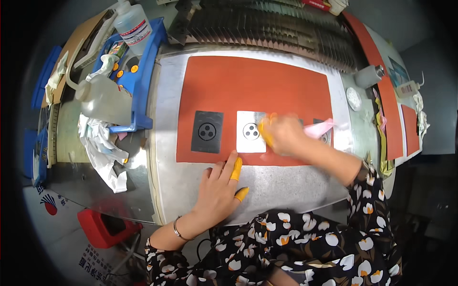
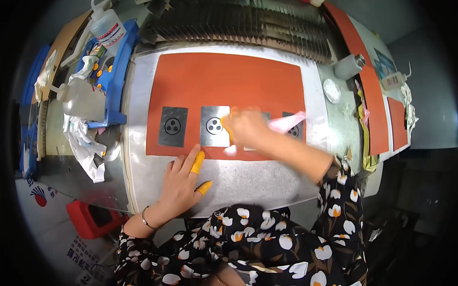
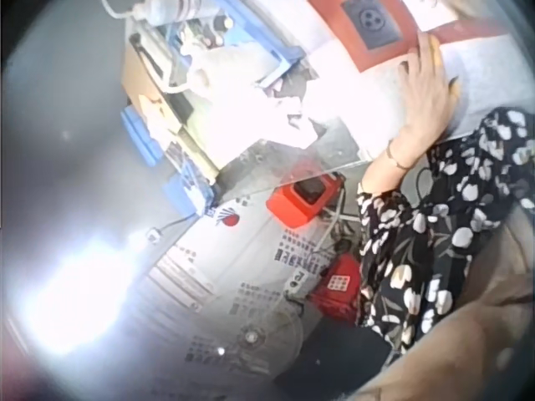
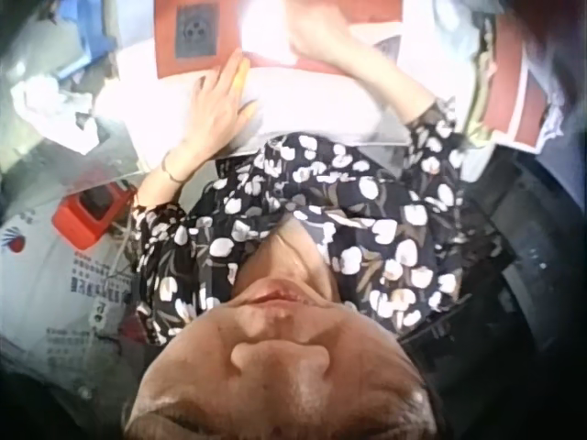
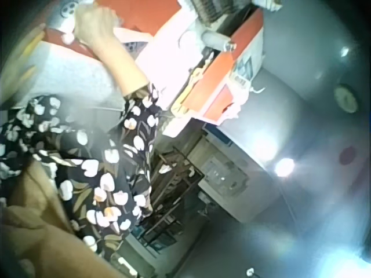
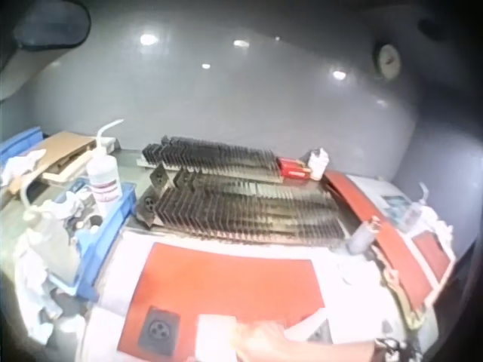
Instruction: The person cleans a metal workbench and several small metal plates using a pink cloth and a yellow sponge. They wipe the surface, handle the plates one by one, and apply a liquid from a squeeze bottle to the plates before scrubbing them.
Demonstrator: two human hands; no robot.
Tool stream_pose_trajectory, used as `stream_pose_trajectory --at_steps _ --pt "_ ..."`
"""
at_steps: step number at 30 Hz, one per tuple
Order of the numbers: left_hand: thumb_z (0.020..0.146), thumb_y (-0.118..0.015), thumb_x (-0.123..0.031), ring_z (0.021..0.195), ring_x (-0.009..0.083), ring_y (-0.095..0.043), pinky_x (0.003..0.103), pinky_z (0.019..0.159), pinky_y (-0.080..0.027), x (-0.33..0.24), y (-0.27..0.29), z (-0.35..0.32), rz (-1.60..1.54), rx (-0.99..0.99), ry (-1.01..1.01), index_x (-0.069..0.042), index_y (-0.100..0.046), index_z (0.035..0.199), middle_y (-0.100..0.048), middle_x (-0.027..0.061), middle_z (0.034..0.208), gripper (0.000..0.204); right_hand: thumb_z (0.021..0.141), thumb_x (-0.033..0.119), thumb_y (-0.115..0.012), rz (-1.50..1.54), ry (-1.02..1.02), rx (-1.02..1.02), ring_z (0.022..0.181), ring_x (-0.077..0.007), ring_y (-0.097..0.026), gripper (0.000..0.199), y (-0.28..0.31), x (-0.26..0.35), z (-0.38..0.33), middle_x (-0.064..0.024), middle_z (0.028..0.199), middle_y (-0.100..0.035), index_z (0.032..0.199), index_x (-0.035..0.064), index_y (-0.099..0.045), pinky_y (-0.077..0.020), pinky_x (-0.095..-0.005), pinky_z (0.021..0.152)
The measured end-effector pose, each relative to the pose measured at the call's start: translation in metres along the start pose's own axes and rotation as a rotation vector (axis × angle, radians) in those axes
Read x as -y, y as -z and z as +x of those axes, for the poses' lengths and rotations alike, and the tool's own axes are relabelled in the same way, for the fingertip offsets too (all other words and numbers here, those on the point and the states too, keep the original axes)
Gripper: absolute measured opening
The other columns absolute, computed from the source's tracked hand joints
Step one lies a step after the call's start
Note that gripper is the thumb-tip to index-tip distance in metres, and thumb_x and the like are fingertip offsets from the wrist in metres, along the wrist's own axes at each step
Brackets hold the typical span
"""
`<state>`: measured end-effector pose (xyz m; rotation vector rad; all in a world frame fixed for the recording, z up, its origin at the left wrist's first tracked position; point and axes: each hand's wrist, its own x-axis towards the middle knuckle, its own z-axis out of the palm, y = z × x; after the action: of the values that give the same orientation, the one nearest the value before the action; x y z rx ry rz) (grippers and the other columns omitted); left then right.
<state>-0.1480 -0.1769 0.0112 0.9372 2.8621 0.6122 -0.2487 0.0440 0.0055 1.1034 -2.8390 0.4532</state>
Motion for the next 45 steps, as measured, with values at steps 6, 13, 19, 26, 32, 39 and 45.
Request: stream_pose_trajectory --at_steps 6,13,19,26,32,39,45 --pt "0.069 -0.066 -0.028 0.103 0.0318 -0.043 0.042 0.084 -0.036 0.0 0.001 0.001 -0.009 -0.012 -0.008 0.01 -0.049 0.11 -0.033 0.018 0.135 0.059 0.068 0.01 -0.059 -0.006 -0.085 -0.074 0.055 -0.0302 -0.06 0.011 -0.004 -0.017 0.043 -0.0153 0.065 -0.059 0.075 0.002 -0.056 -0.0465 -0.0447 0.049" --pt "0.066 -0.069 -0.022 0.101 0.034 -0.045 0.044 0.084 -0.037 0.004 -0.002 -0.002 -0.137 -0.102 -0.028 0.012 -0.055 0.092 -0.039 0.0212 0.132 0.045 0.065 0.007 -0.06 -0.055 0.001 0.176 0.059 -0.0292 -0.062 0.011 -0.004 0.027 0.026 -0.0143 0.063 -0.059 0.073 0.0025 -0.054 -0.0466 -0.0481 0.055" --pt "0.067 -0.068 -0.013 0.088 0.0304 -0.053 0.037 0.077 -0.045 0.017 0.003 -0.006 -0.288 -0.177 -0.026 0.01 -0.057 0.091 -0.049 0.0166 0.123 0.035 0.063 0.006 -0.059 0.06 0.123 0.08 0.059 -0.0313 -0.061 0.011 -0.018 0.031 0.014 -0.0152 0.065 -0.06 0.071 0.0017 -0.054 -0.0461 -0.0425 0.049" --pt "0.068 -0.068 -0.012 0.089 0.0293 -0.053 0.036 0.078 -0.044 0.019 0.005 0.003 -0.313 -0.192 -0.02 0.005 -0.057 0.101 -0.05 0.0136 0.121 0.04 0.065 0.009 -0.06 0.077 0.171 0.089 0.055 -0.0294 -0.059 0.011 -0.007 0.038 0.012 -0.0124 0.059 -0.056 0.069 0.0019 -0.053 -0.0452 -0.041 0.046" --pt "0.068 -0.068 -0.02 0.092 0.0269 -0.049 0.036 0.076 -0.041 0.009 0.011 0.003 -0.183 -0.099 0.029 0.004 -0.05 0.114 -0.044 0.0125 0.128 0.054 0.067 0.006 -0.058 0.059 0.036 -0.026 0.058 -0.0316 -0.058 0.011 0.031 -0.004 0.01 -0.0129 0.062 -0.057 0.076 0.0031 -0.056 -0.0462 -0.0403 0.051" --pt "0.068 -0.067 -0.026 0.096 0.0265 -0.047 0.038 0.077 -0.039 0.007 0.002 0.004 -0.077 -0.064 -0.005 0.004 -0.053 0.112 -0.042 0.012 0.131 0.055 0.069 0.004 -0.056 0.033 0.054 0.032 0.061 -0.0325 -0.059 0.009 0.0 -0.017 0.048 -0.0148 0.067 -0.059 0.078 0.0034 -0.057 -0.0462 -0.0425 0.051" --pt "0.069 -0.067 -0.026 0.098 0.0264 -0.046 0.038 0.079 -0.039 0.005 0.001 0.001 -0.058 -0.05 0.022 0.002 -0.052 0.115 -0.041 0.0113 0.132 0.056 0.069 0.004 -0.056 0.019 0.025 0.075 0.061 -0.0318 -0.059 0.01 0.01 -0.025 0.03 -0.0138 0.068 -0.06 0.079 0.003 -0.057 -0.0468 -0.0414 0.051"
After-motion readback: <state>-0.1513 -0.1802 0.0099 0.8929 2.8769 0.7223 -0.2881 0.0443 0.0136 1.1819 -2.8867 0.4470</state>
